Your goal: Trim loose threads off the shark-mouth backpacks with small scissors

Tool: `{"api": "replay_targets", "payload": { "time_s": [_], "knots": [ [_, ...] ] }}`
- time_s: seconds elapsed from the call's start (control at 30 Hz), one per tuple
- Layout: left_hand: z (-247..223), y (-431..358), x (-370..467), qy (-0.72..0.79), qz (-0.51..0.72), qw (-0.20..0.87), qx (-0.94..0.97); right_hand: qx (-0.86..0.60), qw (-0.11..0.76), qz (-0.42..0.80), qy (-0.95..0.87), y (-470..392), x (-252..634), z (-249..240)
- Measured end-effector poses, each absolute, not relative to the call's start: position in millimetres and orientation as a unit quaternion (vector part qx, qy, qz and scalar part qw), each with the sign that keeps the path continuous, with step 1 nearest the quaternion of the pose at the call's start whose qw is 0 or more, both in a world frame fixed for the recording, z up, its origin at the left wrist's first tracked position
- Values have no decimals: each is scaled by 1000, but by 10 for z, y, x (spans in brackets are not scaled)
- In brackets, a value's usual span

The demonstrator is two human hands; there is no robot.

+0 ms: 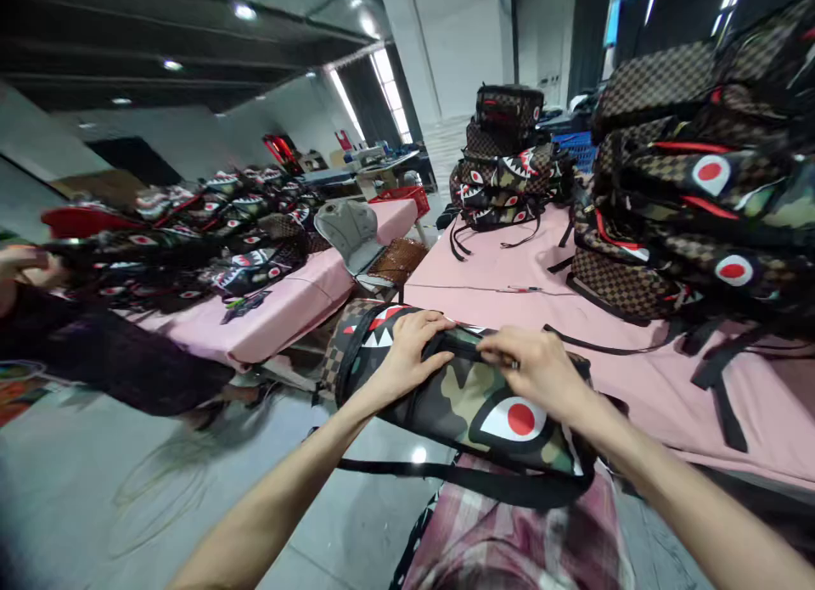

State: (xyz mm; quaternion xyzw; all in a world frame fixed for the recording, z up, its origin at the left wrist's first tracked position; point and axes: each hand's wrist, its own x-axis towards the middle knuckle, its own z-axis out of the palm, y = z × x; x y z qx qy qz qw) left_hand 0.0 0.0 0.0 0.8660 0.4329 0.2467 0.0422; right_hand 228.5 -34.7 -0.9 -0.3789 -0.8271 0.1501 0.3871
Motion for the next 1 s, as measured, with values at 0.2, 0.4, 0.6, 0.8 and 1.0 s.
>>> {"api": "replay_targets", "payload": {
  "time_s": [0.2, 0.4, 0.6, 0.8, 1.0],
  "knots": [
    [-116, 22, -6, 420, 259, 37, 869, -433, 234, 118, -862, 277, 2329, 120],
    [-196, 13, -33, 400, 290, 24, 869, -341, 231, 126, -903, 384, 2317, 65],
    [-213, 33, -35, 396, 289, 24, 871, -306, 243, 136, -911, 496, 2263, 19],
    [-226, 41, -34, 398, 288, 24, 871, -249, 232, 72, -938, 547, 2224, 127],
    [-212, 28, -17, 409, 277, 26, 869, -212, 179, 56, -959, 574, 2154, 261]
  ]
}}
